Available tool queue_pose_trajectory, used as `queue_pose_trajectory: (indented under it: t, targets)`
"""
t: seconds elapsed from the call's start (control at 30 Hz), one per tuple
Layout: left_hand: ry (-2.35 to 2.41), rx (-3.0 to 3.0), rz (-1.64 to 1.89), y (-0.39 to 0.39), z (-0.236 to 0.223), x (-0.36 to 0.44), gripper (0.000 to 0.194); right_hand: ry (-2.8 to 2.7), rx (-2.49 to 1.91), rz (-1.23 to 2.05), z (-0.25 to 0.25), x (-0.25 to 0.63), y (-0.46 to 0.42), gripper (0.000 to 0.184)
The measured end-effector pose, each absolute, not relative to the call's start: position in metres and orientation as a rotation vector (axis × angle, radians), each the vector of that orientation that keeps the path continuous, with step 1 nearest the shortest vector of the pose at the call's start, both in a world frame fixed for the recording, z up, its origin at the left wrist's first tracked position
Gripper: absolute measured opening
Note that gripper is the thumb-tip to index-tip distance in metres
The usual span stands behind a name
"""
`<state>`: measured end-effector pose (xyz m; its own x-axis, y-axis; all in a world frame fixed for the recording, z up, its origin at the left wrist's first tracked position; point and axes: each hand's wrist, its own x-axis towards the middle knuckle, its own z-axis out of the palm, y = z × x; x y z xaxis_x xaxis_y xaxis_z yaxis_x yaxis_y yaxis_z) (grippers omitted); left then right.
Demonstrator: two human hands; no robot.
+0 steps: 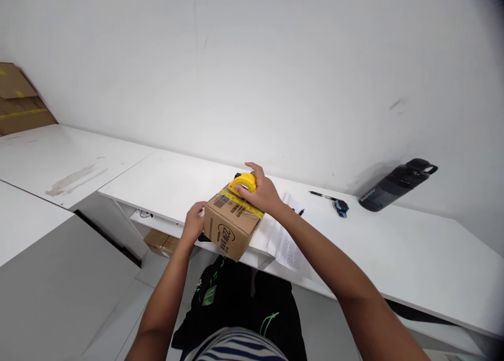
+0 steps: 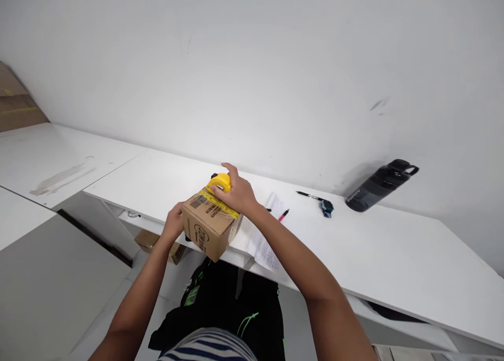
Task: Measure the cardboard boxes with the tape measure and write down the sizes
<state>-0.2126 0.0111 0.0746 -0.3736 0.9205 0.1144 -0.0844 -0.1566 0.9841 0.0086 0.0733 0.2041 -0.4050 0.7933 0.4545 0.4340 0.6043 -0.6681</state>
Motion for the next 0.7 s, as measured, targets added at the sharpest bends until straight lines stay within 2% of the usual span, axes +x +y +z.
queue_pose_trajectory:
  t: [0.07,0.17,0.3,0.57,0.7]
  targets:
    - [1.276,1.08,1.702,0.002,0.084,-0.208,0.054,-2.094,-0.971,0.603,0.204,0.009,0.078,0.072]
    - [1.084,1.25,1.831,-0.018,0.095,-0.186,0.077,-2.12,-0.934,0.659,0.205,0.008,0.082,0.074]
    - [1.181,1.275,1.888,-0.033,0.094,-0.147,0.097,-2.207,-0.963,0.585,0.212,0.0,0.08,0.077]
    - [1.357,1.26,2.024,-0.021,0.077,-0.126,0.092,-2.426,-0.829,0.474,0.221,-0.016,0.075,0.077]
    - [1.361,1.292,2.025,-0.02,0.074,-0.127,0.092,-2.508,-0.836,0.421,0.223,-0.022,0.072,0.067]
